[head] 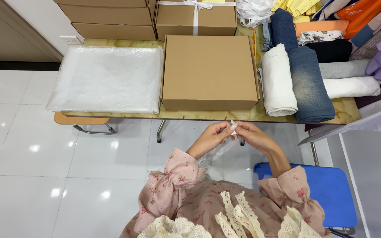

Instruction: Pack a packaged item into a cardboard box and tie it with a white ribbon

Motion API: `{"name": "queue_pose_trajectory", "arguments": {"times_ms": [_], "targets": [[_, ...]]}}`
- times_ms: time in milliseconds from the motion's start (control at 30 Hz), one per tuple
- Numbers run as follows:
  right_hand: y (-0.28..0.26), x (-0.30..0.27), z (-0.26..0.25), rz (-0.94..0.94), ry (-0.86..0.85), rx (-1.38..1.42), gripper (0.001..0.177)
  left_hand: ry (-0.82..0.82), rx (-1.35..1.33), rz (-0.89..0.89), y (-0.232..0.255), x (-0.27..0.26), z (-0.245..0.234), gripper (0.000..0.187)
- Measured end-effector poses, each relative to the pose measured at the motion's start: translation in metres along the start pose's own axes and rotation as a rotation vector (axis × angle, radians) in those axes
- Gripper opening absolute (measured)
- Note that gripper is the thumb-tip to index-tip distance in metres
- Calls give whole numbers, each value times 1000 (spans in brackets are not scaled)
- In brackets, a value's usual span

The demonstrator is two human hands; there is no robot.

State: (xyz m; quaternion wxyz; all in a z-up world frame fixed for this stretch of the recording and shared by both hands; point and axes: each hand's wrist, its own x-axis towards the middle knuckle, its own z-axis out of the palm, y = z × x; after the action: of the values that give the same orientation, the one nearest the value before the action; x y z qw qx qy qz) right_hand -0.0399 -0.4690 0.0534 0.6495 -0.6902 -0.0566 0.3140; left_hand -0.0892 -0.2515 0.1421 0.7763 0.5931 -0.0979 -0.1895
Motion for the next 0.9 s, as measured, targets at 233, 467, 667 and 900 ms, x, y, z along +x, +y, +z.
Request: {"name": "queue_pose_trajectory", "arguments": {"times_ms": [233,467,667,900], "targets": [[-58,-28,-3,-218,270,67,14,75,96,4,20,-13,-34,17],[-95,-58,-34,-263,449,-161,14,262,208,-35,40,-35,-101,18],[-96,-79,-57,-257,559,-229,12,380,145,-56,52,-62,-127,22],[-86,-81,-66,-249,614,-203,14,458,80,-63,27,-66,-144,24]]}}
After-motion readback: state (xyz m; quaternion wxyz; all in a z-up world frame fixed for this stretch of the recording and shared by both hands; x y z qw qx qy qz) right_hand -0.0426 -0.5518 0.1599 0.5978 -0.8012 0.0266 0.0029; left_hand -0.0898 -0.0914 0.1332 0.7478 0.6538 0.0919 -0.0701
